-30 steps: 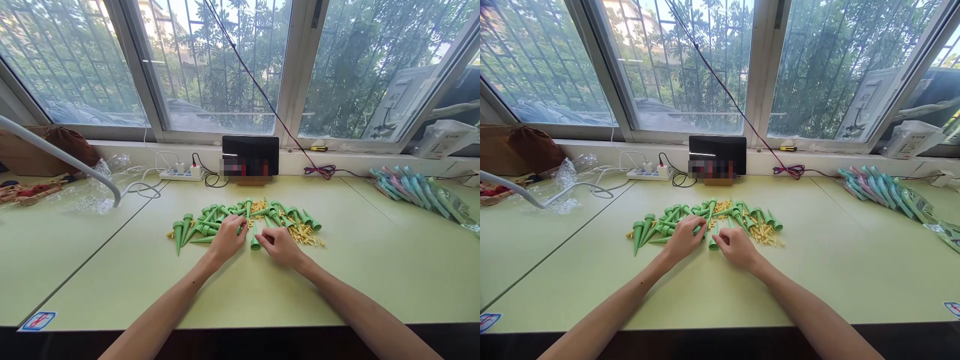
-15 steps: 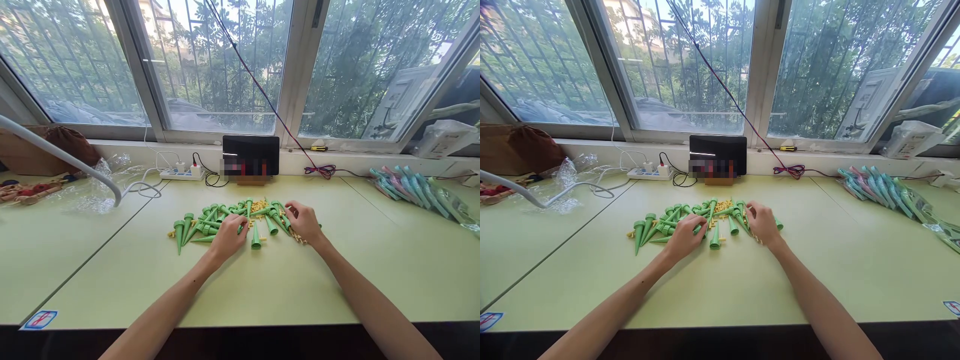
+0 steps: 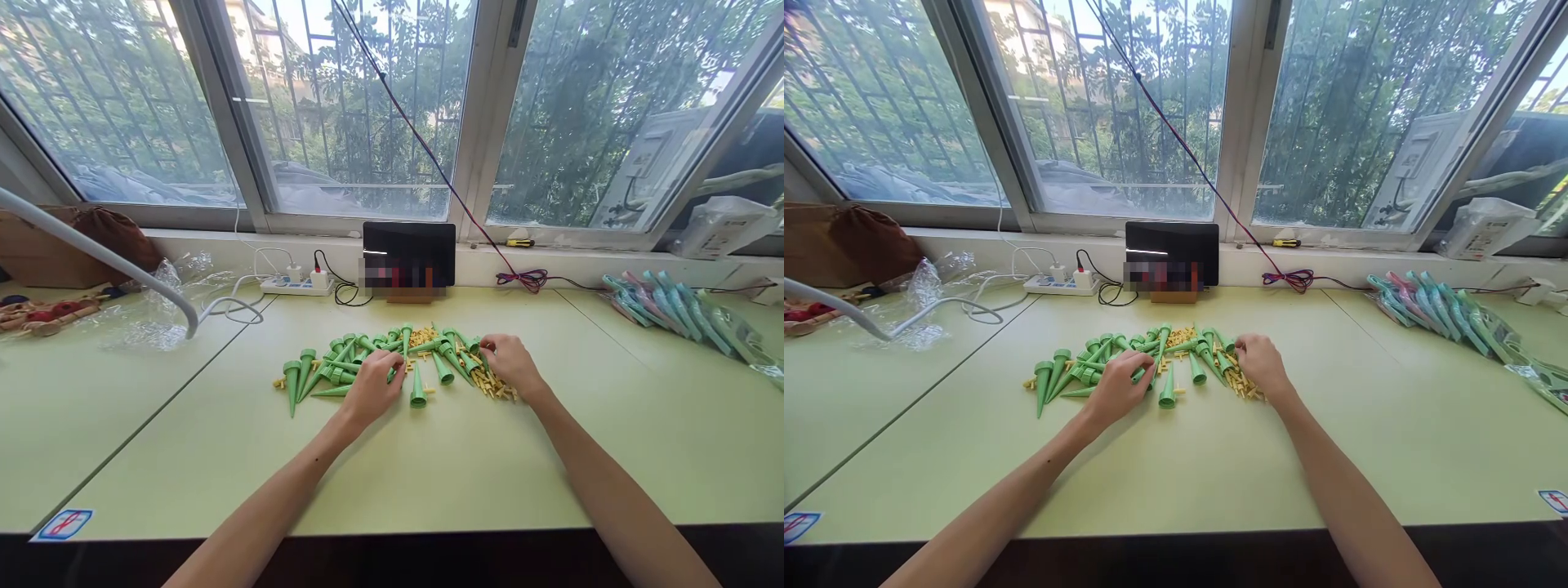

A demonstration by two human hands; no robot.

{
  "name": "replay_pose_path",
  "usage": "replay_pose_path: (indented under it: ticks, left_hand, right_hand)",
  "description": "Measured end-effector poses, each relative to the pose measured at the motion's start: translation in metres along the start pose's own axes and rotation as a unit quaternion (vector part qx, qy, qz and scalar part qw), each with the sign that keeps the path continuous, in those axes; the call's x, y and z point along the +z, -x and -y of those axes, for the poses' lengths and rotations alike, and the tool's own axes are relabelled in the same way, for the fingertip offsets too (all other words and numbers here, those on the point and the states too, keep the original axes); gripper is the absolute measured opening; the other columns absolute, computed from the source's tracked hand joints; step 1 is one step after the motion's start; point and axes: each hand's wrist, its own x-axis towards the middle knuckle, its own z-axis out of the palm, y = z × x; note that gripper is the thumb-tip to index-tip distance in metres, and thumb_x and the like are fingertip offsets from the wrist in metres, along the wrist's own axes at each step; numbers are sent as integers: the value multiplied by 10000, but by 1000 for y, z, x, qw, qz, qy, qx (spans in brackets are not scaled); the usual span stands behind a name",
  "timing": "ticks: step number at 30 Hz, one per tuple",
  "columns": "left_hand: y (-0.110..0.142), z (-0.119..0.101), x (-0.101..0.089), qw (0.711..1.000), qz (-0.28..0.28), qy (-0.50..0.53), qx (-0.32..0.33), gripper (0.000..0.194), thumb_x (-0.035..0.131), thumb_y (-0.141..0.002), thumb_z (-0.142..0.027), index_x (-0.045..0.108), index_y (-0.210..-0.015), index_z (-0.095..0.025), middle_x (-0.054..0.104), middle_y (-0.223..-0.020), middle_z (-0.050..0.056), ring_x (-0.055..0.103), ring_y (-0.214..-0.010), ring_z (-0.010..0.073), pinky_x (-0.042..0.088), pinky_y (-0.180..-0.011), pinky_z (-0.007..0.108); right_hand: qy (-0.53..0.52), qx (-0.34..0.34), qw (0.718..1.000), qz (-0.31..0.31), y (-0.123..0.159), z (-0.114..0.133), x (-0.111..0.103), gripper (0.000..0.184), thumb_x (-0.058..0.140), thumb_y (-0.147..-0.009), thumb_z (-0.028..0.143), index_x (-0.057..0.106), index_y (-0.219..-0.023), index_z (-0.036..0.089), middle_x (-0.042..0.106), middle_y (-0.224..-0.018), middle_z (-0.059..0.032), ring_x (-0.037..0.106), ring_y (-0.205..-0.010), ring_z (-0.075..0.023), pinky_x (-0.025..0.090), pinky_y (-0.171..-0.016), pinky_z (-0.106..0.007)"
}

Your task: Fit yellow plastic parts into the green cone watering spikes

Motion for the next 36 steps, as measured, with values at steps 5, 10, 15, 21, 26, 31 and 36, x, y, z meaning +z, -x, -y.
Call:
replay_pose_path:
  ticks: [5,10,15,21,26,31,36]
  left_hand:
    - [0,-1,0,1000,1,6,-3,174,497,-900,-189,624,-782,-189,669,-778,44,603,-762,194,465,-708,316]
    - [0,-2,-1,1000,2,16,-5,178,492,-901,-203,642,-806,-188,674,-792,51,606,-772,195,471,-712,321]
    - [0,-3,-1,1000,3,15,-9,175,497,-899,-207,643,-806,-192,676,-792,48,609,-774,198,472,-711,322]
    - [-1,-4,-1,1000,5,15,-12,169,498,-898,-188,632,-795,-192,675,-798,47,615,-786,199,474,-720,317]
    - [0,-4,-2,1000,8,22,-12,165,499,-902,-182,632,-804,-189,674,-804,46,618,-792,195,473,-733,312]
    - [2,-6,-1,999,23,28,-9,168,496,-916,-193,636,-824,-186,669,-831,46,622,-798,190,471,-732,312]
    - [3,-8,0,999,33,32,3,171,490,-924,-201,629,-825,-189,661,-828,41,615,-793,186,468,-731,309]
  right_hand:
    - [9,5,1000,10,0,-2,5,157,620,-821,252,753,-747,213,722,-767,-61,623,-717,-194,368,-591,-259]
    - [1,-7,1000,-1,-1,-2,8,170,605,-810,224,753,-726,219,712,-741,-46,608,-693,-183,361,-576,-253]
    - [2,-22,1000,6,0,2,6,240,537,-814,166,724,-668,206,704,-729,-50,589,-684,-178,354,-584,-255]
    - [-4,-12,999,-42,2,13,2,184,522,-812,182,635,-666,181,643,-687,-49,554,-645,-171,350,-597,-261]
    - [-49,-35,994,-92,8,30,7,183,513,-834,198,559,-658,182,554,-655,-20,500,-600,-150,357,-602,-255]
    - [-119,-95,985,-82,20,52,14,192,495,-902,227,588,-740,181,506,-742,-20,501,-645,-149,401,-644,-261]
    - [-186,-133,971,-63,33,68,17,183,509,-924,254,616,-789,189,476,-889,-43,526,-724,-157,456,-672,-278]
